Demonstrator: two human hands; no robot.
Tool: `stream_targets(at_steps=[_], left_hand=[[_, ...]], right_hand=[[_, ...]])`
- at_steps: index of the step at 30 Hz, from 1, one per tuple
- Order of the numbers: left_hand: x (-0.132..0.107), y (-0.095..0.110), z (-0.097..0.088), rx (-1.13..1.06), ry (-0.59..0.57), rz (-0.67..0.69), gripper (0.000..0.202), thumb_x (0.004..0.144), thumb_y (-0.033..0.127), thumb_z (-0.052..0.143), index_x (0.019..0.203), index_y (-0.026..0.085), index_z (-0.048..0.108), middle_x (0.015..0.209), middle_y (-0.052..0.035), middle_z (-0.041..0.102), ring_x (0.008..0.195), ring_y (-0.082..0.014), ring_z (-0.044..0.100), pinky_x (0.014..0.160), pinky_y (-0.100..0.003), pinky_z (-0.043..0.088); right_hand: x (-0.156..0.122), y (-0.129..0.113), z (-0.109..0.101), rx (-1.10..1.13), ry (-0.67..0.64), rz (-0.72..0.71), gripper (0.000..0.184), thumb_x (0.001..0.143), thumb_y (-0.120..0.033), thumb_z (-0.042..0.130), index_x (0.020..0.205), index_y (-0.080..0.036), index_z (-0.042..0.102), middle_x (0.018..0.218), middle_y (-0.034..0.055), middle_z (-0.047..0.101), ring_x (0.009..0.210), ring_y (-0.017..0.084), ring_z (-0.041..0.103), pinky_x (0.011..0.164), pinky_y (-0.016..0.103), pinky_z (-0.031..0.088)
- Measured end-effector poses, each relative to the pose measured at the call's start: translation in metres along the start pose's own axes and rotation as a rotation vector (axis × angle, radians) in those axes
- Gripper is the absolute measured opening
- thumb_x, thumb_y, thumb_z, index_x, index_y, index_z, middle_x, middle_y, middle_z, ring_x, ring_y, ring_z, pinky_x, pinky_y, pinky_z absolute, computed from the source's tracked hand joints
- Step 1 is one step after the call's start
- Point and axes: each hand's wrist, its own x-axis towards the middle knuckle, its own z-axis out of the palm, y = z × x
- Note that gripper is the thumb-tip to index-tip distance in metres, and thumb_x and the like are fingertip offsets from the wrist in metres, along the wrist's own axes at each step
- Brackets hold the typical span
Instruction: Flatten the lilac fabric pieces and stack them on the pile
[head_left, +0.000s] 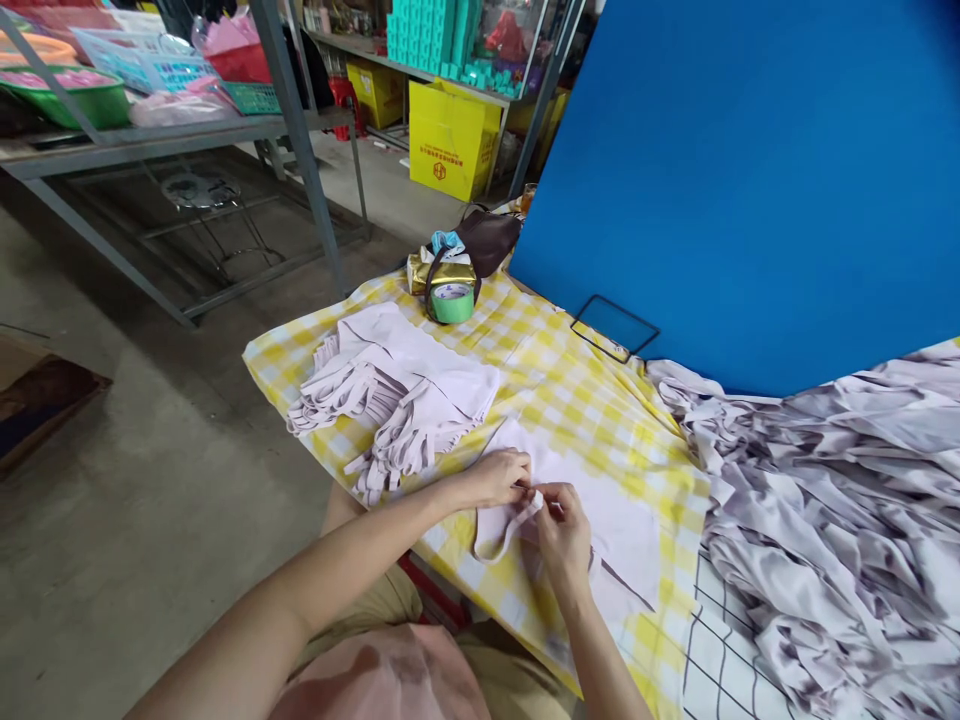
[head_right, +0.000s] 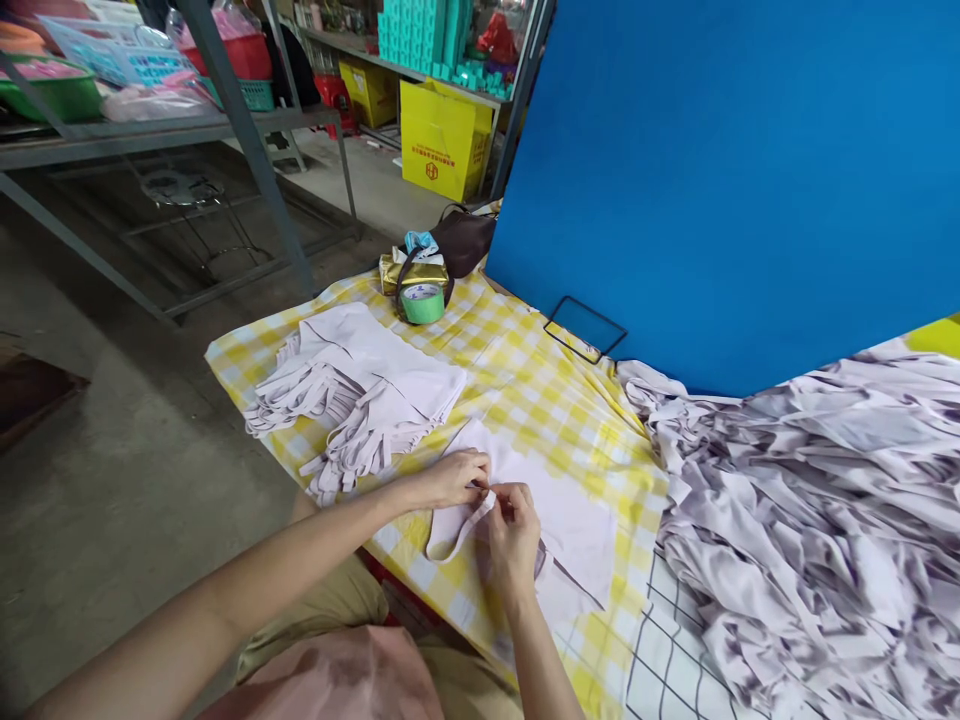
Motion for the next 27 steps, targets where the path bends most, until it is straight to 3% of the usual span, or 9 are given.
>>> stream_targets(at_steps=[3, 8, 11, 17, 20, 22, 24, 27], left_hand=[[-0.002, 0.001, -0.001, -0.008, -0.011, 0.004, 0.005, 0.075, 0.019, 0.063, 0.073, 0.016, 0.067, 0.079, -0.0019, 0.055, 0.08, -0.0152, 0.051, 0.072, -0.024, 0.039], [-0.008, 0.003, -0.008, -0.003, -0.051, 0.036, 0.008, 0.07, 0.017, 0.065, 0.078, 0.016, 0.067, 0.086, -0.0025, 0.055, 0.087, -0.0162, 0.051, 0.077, -0.024, 0.039], [-0.012, 0.003, -0.015, -0.019, -0.088, 0.047, 0.015, 0.072, 0.012, 0.06, 0.084, 0.017, 0.068, 0.093, -0.003, 0.057, 0.092, -0.016, 0.051, 0.084, -0.024, 0.038], [-0.017, 0.01, -0.022, -0.033, -0.095, -0.029, 0.02, 0.076, 0.007, 0.051, 0.079, 0.017, 0.068, 0.098, -0.0026, 0.06, 0.096, -0.0156, 0.052, 0.091, -0.024, 0.036], [-0.019, 0.015, -0.02, -0.037, -0.046, -0.064, 0.021, 0.078, 0.007, 0.049, 0.081, 0.017, 0.068, 0.096, -0.0025, 0.061, 0.096, -0.0149, 0.053, 0.09, -0.023, 0.038], [-0.019, 0.018, -0.019, -0.017, -0.023, -0.09, 0.021, 0.08, 0.007, 0.049, 0.083, 0.017, 0.068, 0.096, -0.002, 0.062, 0.095, -0.0143, 0.054, 0.089, -0.023, 0.039], [-0.019, 0.02, -0.02, 0.037, -0.019, -0.147, 0.02, 0.081, 0.01, 0.05, 0.083, 0.018, 0.068, 0.094, -0.0009, 0.062, 0.092, -0.0132, 0.056, 0.087, -0.021, 0.04], [-0.014, 0.019, -0.027, 0.134, 0.006, -0.267, 0.018, 0.08, 0.011, 0.052, 0.086, 0.019, 0.066, 0.094, -0.0014, 0.061, 0.092, -0.0134, 0.056, 0.087, -0.021, 0.042]], right_hand=[[-0.012, -0.002, -0.002, 0.129, -0.034, 0.093, 0.022, 0.078, -0.039, 0.053, 0.079, -0.019, 0.061, 0.071, 0.0018, 0.062, 0.067, 0.018, 0.057, 0.06, 0.029, 0.046], [-0.036, -0.011, 0.001, 0.746, -0.078, 0.526, 0.031, 0.064, -0.039, 0.072, 0.089, -0.02, 0.068, 0.078, 0.0019, 0.069, 0.075, 0.02, 0.063, 0.073, 0.033, 0.047], [-0.048, -0.021, 0.0, 0.962, -0.124, 0.668, 0.039, 0.061, -0.037, 0.075, 0.096, -0.021, 0.067, 0.085, 0.0049, 0.071, 0.081, 0.023, 0.065, 0.077, 0.036, 0.047], [-0.086, -0.039, 0.001, 0.906, -0.172, 0.625, 0.061, 0.073, -0.045, 0.065, 0.128, -0.024, 0.048, 0.089, 0.0045, 0.071, 0.093, 0.023, 0.062, 0.09, 0.04, 0.041], [-0.116, -0.037, 0.01, 0.83, -0.243, 0.612, 0.063, 0.077, -0.047, 0.061, 0.133, -0.028, 0.041, 0.113, 0.0042, 0.064, 0.113, 0.022, 0.052, 0.098, 0.039, 0.037], [-0.137, -0.032, 0.017, 0.796, -0.314, 0.58, 0.064, 0.076, -0.048, 0.061, 0.134, -0.031, 0.04, 0.129, 0.0025, 0.054, 0.122, 0.023, 0.045, 0.095, 0.037, 0.04], [-0.153, -0.027, 0.019, 0.724, -0.34, 0.512, 0.063, 0.076, -0.05, 0.06, 0.133, -0.032, 0.042, 0.134, 0.0021, 0.049, 0.121, 0.024, 0.046, 0.091, 0.035, 0.045], [-0.154, -0.024, 0.005, 0.448, -0.287, 0.293, 0.049, 0.075, -0.052, 0.059, 0.118, -0.029, 0.058, 0.124, 0.0052, 0.057, 0.111, 0.025, 0.053, 0.087, 0.033, 0.046]])
